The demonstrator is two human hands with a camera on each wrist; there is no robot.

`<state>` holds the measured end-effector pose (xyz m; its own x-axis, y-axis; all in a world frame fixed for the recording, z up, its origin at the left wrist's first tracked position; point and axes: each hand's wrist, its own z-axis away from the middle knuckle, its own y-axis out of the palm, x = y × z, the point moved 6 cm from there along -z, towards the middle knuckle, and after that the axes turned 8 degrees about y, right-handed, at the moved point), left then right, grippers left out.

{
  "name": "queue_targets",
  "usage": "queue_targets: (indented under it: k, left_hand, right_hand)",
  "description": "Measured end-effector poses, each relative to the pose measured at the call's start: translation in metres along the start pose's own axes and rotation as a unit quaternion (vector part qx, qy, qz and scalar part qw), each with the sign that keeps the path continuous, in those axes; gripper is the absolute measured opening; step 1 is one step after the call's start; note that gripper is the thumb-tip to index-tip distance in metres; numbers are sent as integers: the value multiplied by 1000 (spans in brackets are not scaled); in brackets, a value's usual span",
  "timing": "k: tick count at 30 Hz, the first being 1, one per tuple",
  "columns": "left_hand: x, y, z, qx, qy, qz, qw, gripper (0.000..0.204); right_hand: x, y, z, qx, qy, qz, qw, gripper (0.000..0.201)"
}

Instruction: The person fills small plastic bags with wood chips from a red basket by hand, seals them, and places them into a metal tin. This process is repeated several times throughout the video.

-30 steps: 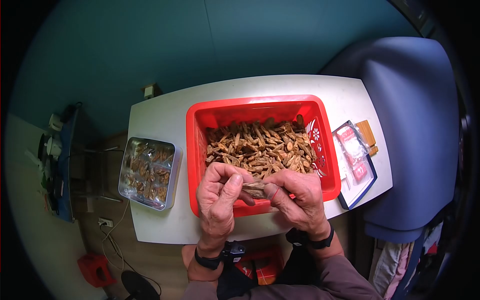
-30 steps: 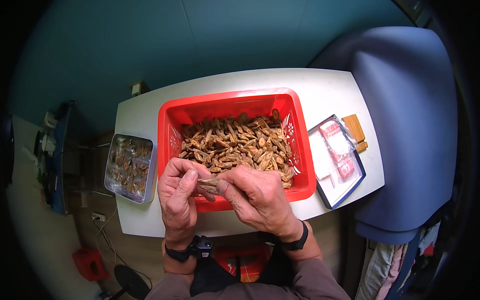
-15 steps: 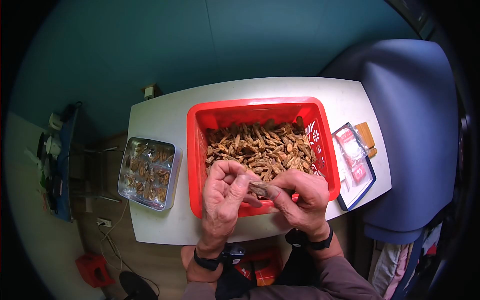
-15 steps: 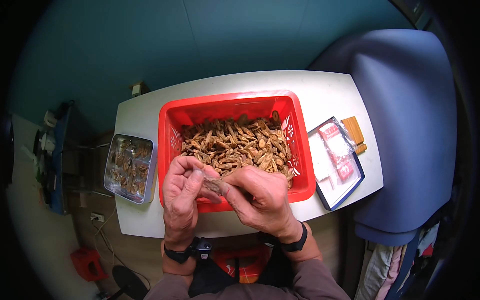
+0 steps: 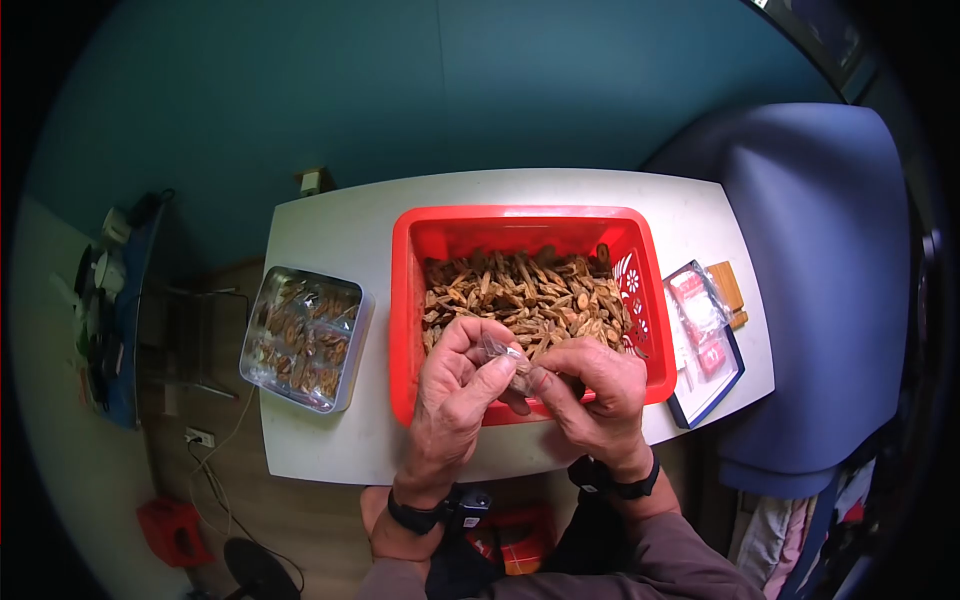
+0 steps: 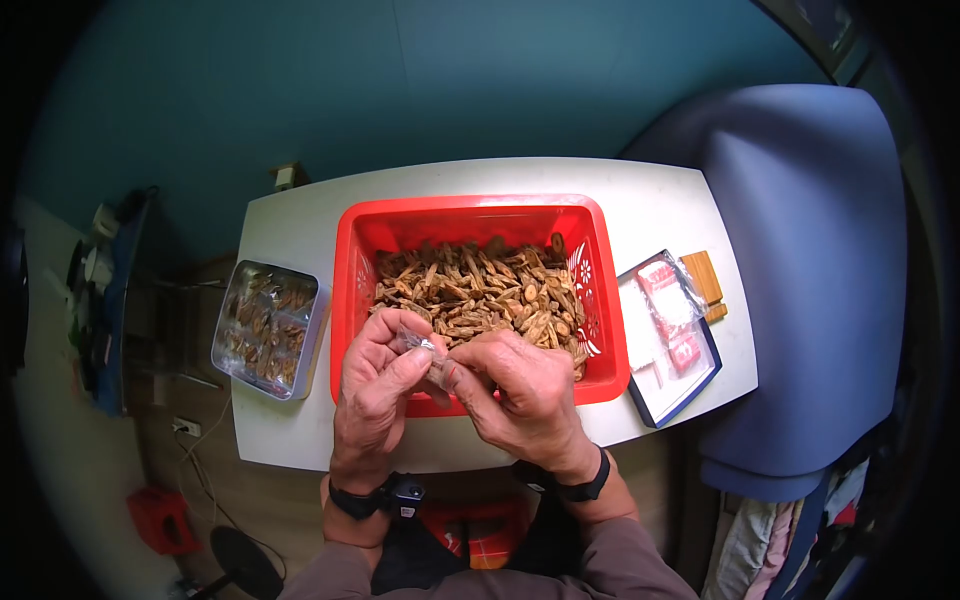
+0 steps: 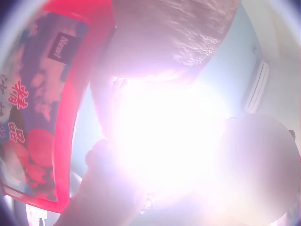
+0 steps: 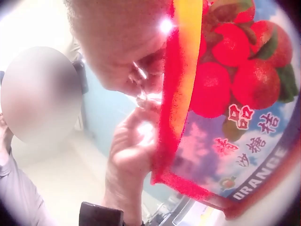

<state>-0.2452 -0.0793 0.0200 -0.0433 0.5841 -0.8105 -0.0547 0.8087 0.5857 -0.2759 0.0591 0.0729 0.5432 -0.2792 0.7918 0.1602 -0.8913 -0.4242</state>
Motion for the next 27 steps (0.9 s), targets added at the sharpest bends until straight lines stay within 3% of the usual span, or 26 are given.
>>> queue_targets:
  k: [11,15,20,22,25,27]
  left_hand:
    - [-4,0,-1,-41,82,8,996,33]
    - [-5,2,1,-39,54,5,998,33]
    - [-2,-9,1,-122,108,30,986,29]
    - [-4,-10,1,-122,102,46,986,29]
    - [-6,-8,2,-127,96,69,985,31]
    - [-5,-8,1,-133,98,77,983,33]
  right_hand:
    - [1,3,2,5,1,13,1000,16]
    - [3,4,1,20,11,20,1000,15]
    - [6,5,2,13,-4,27,1000,14]
    - [8,6,1,12,-13,30,999,14]
    - [13,5,1,12,-6,24,1000,14]
    - [11,5,0,19,46,6,999,14]
